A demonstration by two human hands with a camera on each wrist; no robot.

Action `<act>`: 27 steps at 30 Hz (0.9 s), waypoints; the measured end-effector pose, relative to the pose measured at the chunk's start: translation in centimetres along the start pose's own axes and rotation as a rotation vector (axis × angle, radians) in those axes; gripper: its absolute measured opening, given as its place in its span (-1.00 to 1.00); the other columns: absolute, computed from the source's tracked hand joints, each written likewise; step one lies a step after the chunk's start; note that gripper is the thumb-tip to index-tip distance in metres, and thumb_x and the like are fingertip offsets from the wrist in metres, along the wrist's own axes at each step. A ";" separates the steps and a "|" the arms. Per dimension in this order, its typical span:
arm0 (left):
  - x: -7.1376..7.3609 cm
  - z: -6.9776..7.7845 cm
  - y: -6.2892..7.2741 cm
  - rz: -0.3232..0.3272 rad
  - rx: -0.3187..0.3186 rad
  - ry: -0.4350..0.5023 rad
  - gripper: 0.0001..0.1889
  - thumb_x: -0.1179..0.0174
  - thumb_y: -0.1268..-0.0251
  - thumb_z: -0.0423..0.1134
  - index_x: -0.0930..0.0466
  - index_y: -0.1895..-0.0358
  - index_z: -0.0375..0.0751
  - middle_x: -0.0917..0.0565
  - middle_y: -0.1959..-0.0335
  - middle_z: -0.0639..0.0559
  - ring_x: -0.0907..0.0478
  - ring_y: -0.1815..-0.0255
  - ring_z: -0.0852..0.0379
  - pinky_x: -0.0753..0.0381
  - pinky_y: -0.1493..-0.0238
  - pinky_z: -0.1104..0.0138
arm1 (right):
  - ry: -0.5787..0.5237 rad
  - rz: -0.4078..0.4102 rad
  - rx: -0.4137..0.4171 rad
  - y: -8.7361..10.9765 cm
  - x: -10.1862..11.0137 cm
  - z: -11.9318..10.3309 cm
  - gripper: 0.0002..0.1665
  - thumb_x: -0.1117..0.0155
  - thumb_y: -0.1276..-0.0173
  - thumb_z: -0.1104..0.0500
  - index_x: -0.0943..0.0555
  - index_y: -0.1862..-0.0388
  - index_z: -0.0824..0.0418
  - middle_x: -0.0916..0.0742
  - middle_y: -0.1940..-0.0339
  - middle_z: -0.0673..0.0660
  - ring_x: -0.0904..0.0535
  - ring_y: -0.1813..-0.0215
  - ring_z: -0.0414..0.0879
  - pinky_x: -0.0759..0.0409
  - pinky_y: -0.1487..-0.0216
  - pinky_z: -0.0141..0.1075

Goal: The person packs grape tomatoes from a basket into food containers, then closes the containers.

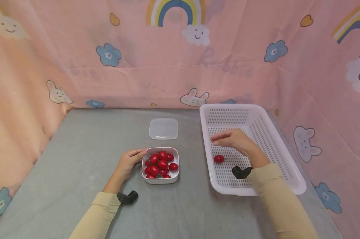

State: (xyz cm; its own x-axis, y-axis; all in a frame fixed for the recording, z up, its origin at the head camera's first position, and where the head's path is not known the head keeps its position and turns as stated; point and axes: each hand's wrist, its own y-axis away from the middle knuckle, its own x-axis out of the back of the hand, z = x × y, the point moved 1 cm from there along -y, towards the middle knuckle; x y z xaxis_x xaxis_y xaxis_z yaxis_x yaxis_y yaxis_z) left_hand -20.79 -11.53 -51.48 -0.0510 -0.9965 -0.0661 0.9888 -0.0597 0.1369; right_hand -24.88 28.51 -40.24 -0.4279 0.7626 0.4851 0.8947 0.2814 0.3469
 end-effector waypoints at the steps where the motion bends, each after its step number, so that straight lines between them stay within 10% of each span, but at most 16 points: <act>1: 0.0 0.0 0.0 0.000 -0.001 0.003 -0.66 -0.30 -0.29 -0.32 -0.65 -0.02 -0.52 -0.79 0.19 0.13 -0.66 0.16 0.34 -0.63 0.05 0.43 | 0.012 -0.018 -0.002 -0.1 0.1 0.4 -0.44 -0.39 -0.31 -0.03 -0.63 -0.20 0.23 -0.73 -0.17 0.16 -0.58 -0.30 0.09 -0.29 -0.43 0.23; 10: -0.1 0.2 0.2 0.003 -0.009 0.011 -0.66 -0.28 -0.29 -0.33 -0.64 -0.03 -0.53 -0.78 0.23 0.21 -0.66 0.17 0.35 -0.63 0.07 0.44 | 0.069 -0.156 -0.030 -1.3 0.2 2.7 -0.40 -0.44 -0.26 0.05 -0.61 -0.23 0.28 -0.69 -0.23 0.22 -0.59 -0.30 0.06 -0.42 -0.39 0.12; 27: 0.0 0.1 0.0 0.000 0.006 0.000 -0.66 -0.29 -0.29 -0.31 -0.65 -0.03 -0.51 -0.77 0.24 0.25 -0.65 0.15 0.37 -0.62 0.05 0.45 | 0.269 -0.166 -0.095 -2.4 -0.6 4.2 -0.51 -0.56 -0.10 0.08 -0.74 -0.04 0.20 -0.81 0.05 0.13 -0.63 0.08 -0.13 -0.52 -0.24 0.01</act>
State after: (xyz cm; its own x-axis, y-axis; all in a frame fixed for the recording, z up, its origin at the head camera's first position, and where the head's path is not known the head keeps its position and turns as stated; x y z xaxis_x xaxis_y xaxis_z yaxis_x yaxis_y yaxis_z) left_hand -20.79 -11.58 -51.41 -0.0505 -0.9965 -0.0664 0.9880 -0.0596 0.1428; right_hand -26.26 29.80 -44.70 -0.5969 0.5258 0.6060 0.7993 0.3238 0.5063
